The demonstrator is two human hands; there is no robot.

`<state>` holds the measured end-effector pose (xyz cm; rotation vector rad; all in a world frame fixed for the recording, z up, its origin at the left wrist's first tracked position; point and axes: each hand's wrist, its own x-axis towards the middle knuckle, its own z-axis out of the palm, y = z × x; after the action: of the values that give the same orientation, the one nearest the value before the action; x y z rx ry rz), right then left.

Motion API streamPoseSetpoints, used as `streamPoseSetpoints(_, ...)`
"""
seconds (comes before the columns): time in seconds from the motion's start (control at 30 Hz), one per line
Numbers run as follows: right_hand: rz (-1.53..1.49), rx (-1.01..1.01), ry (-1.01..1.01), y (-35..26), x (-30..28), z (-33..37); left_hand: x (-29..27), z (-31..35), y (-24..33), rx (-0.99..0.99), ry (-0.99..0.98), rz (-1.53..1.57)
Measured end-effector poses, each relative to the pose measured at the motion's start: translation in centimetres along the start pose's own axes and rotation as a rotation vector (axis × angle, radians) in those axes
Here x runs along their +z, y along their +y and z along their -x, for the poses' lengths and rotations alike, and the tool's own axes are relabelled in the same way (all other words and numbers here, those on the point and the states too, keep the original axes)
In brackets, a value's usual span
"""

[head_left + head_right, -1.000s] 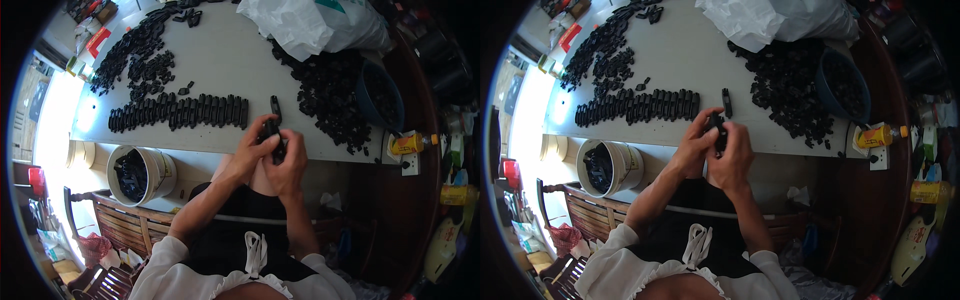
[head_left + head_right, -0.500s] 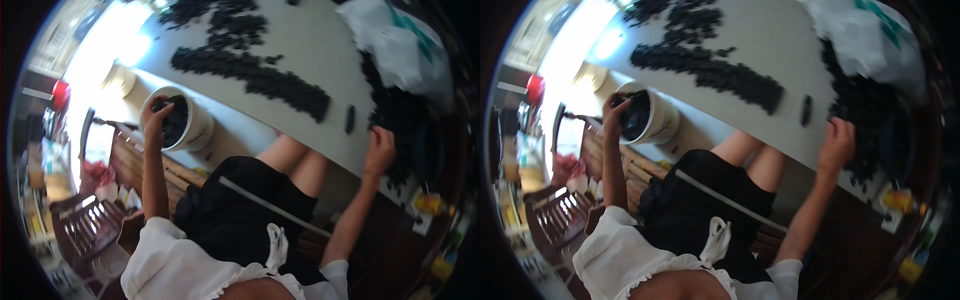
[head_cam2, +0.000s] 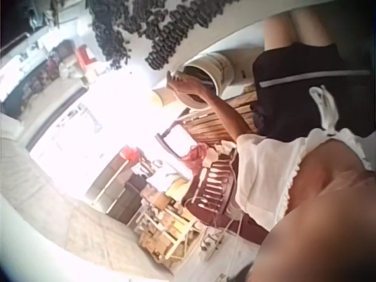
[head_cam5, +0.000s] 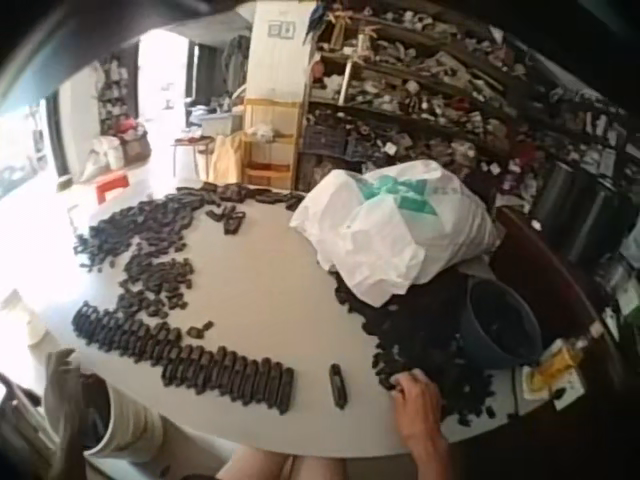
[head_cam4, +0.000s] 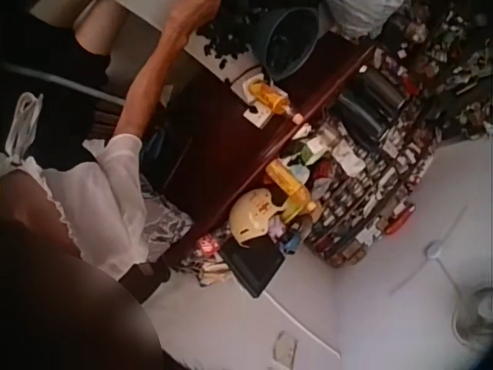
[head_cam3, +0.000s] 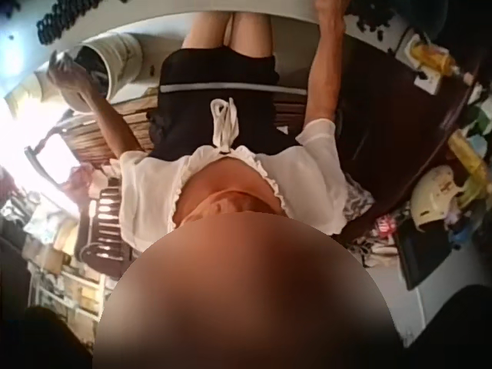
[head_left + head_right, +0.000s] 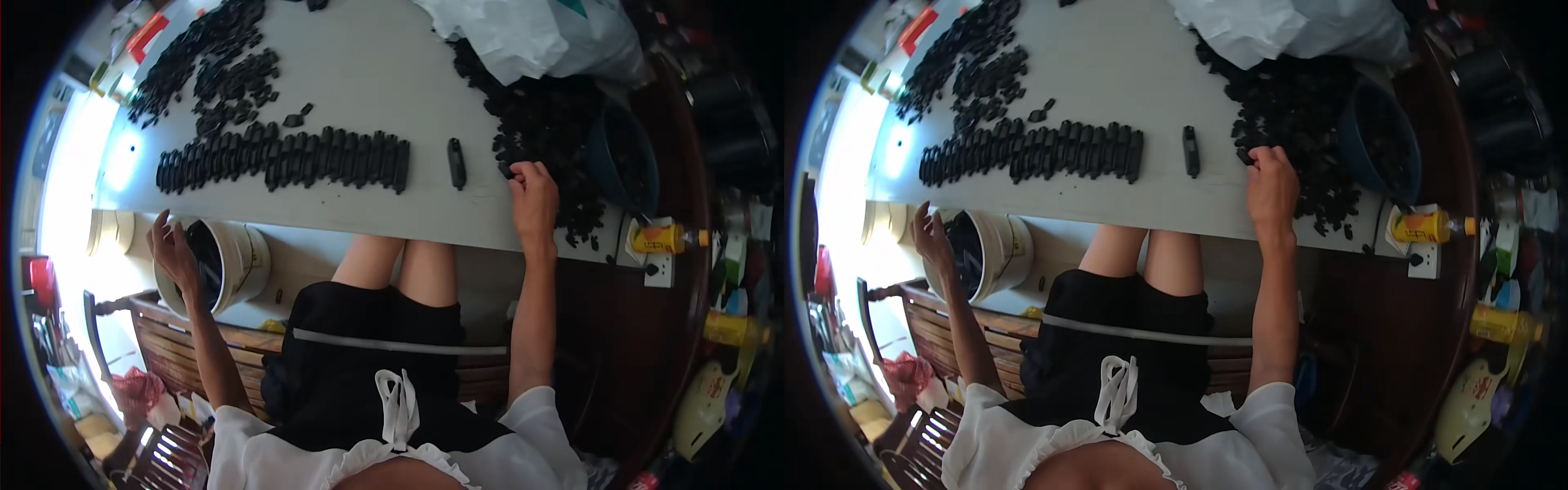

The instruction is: Assembling small black plastic links into chains on a workbench.

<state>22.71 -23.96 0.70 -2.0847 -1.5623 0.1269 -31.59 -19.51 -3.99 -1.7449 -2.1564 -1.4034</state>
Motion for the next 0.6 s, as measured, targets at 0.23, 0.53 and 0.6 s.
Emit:
streamPoseSetpoints(0.23,-0.018,0.039,0.059,0.7,-1.0,0.1,5.7,4.3,22.6,0.517,-0.404,0.418)
streamPoseSetpoints(0.53,0.030,-0.004,0.078,1.2,-0.6,-0.3,14.2,10.3,31.7,0.696,-0.655,0.416)
streamPoseSetpoints(0.6,0.186,-0.044,0.101,1.0,-0.1,-0.4,14.8,10.6,32.1,0.713,-0.669,0.366)
